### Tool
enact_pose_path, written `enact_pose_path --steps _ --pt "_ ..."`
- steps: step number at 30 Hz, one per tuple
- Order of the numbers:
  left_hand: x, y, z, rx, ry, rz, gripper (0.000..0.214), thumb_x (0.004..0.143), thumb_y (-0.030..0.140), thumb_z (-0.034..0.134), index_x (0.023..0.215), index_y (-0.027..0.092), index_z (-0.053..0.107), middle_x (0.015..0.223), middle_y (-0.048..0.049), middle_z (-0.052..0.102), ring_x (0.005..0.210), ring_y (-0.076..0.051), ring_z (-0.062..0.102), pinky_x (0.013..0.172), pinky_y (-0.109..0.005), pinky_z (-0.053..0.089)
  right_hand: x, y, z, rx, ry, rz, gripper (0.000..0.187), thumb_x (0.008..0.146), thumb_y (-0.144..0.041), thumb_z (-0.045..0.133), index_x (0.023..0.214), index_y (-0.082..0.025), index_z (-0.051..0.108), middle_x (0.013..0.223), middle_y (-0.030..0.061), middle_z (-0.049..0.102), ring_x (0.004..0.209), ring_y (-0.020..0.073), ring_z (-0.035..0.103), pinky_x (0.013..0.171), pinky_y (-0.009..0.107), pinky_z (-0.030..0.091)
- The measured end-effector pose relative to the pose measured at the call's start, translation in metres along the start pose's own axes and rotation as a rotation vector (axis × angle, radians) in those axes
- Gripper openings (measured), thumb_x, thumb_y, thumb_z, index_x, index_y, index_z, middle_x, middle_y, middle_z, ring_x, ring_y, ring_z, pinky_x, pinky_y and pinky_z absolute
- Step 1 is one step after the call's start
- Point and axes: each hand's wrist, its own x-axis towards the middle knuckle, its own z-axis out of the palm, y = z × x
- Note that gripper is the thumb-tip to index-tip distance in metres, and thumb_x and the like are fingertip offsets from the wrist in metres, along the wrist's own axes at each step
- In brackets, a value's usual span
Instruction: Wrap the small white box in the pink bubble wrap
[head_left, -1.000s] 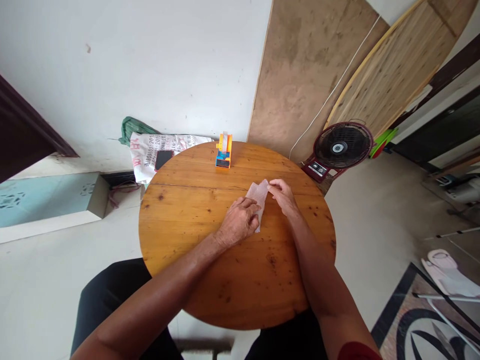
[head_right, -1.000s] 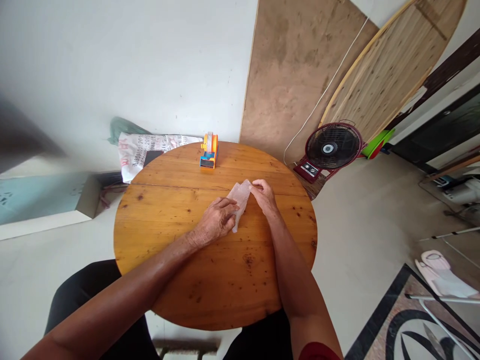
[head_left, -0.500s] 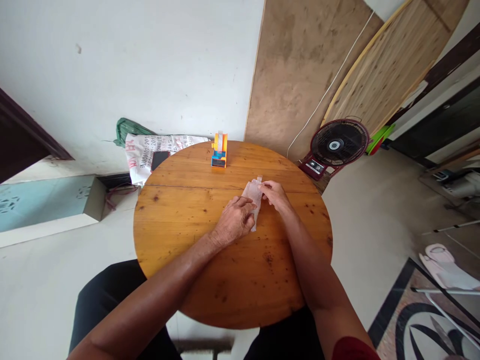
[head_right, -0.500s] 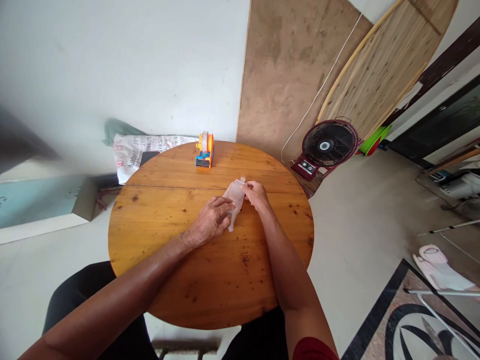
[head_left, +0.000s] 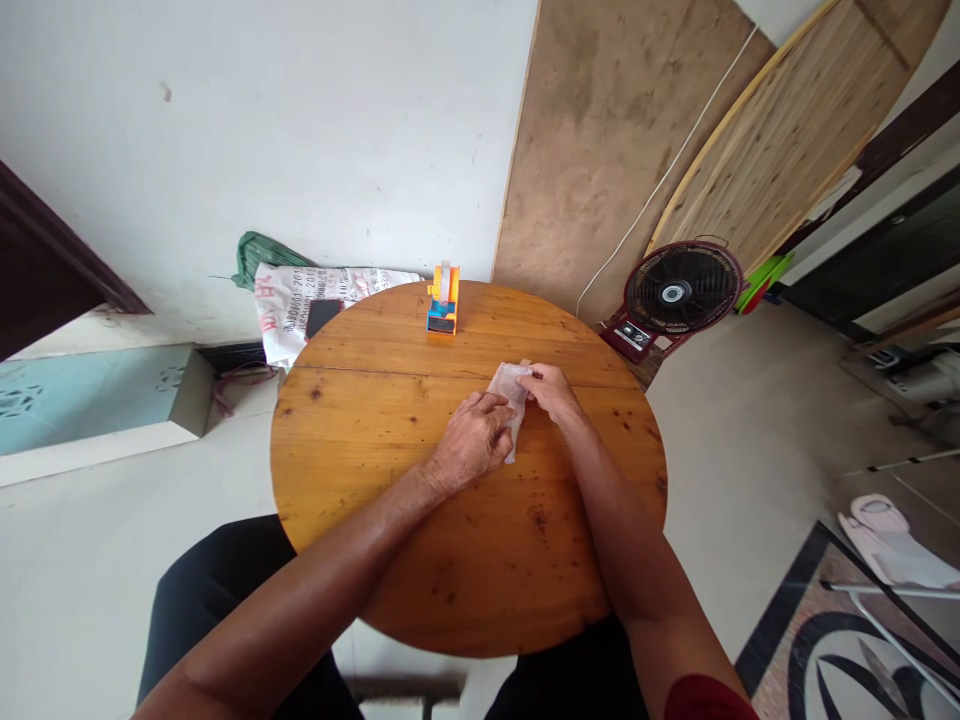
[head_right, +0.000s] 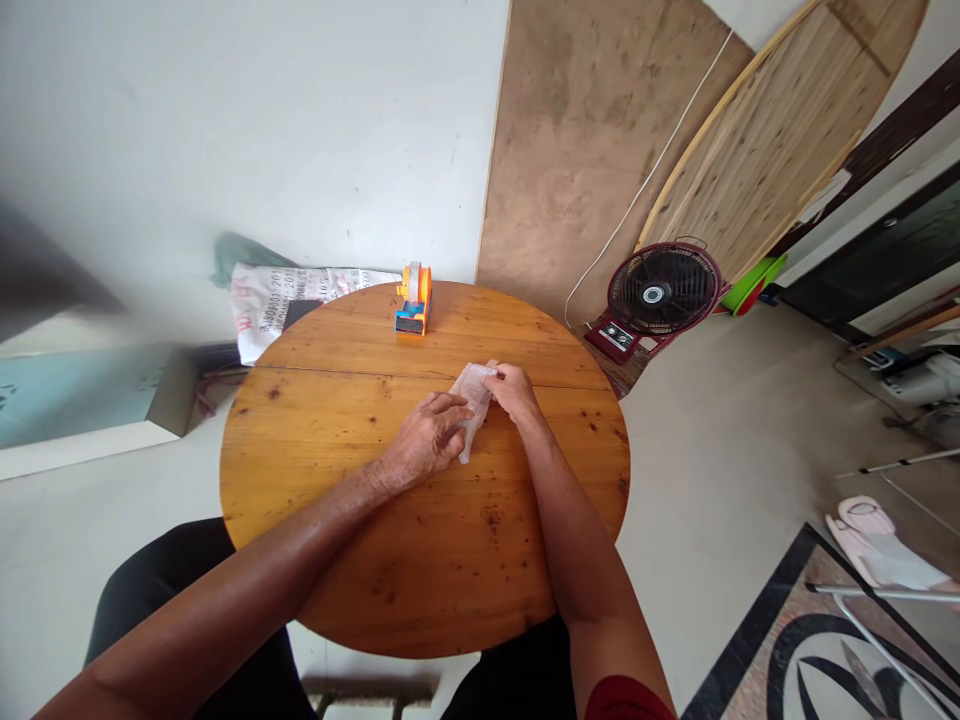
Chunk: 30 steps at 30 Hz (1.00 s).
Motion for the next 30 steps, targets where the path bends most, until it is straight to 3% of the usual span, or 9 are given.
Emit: enact_pose_path --steps 7,11,21,30 --pt "0.0 0.001 0.0 0.004 0.009 -0.003 0.029 0.08 0.012 0.057 0.106 0.016 0.07 0.122 -0.0123 0.064 0.11 -0.026 0.059 0.1 -0.043 0.049 0.003 0.004 0.0 -0.019 0.048 -0.118 0.017 0.067 -0.036 0.061 0.068 -0.019 0.062 0.071 -0.0023 0.064 0.071 0.0153 0.056 0.064 0.025 0.044" --pt "-0.001 0.003 -0.001 0.022 0.026 0.002 0.027 0.079 0.011 0.057 0.102 0.014 0.071 0.127 -0.0147 0.06 0.113 -0.029 0.056 0.099 -0.046 0.049 0.006 0.007 0.005 -0.079 0.142 -0.158 0.017 0.069 -0.037 0.06 0.068 -0.02 0.062 0.065 -0.0041 0.058 0.065 0.0142 0.052 0.06 0.024 0.04" --pt "-0.003 0.006 0.002 0.002 0.038 -0.08 0.027 0.081 0.014 0.056 0.1 0.018 0.074 0.125 -0.014 0.053 0.1 -0.025 0.054 0.09 -0.043 0.052 0.006 0.002 0.017 -0.264 0.2 -0.133 0.024 0.075 -0.035 0.058 0.061 -0.023 0.044 0.058 -0.0062 0.048 0.058 0.0127 0.041 0.055 0.025 0.031" --pt "0.001 0.01 -0.01 0.125 -0.035 0.0 0.027 0.083 0.015 0.055 0.104 0.017 0.073 0.133 -0.0112 0.059 0.115 -0.031 0.051 0.094 -0.046 0.048 0.006 -0.004 0.02 -0.402 0.212 -0.111 0.029 0.075 -0.036 0.063 0.059 -0.023 0.043 0.057 -0.0056 0.047 0.058 0.0133 0.041 0.056 0.026 0.029"
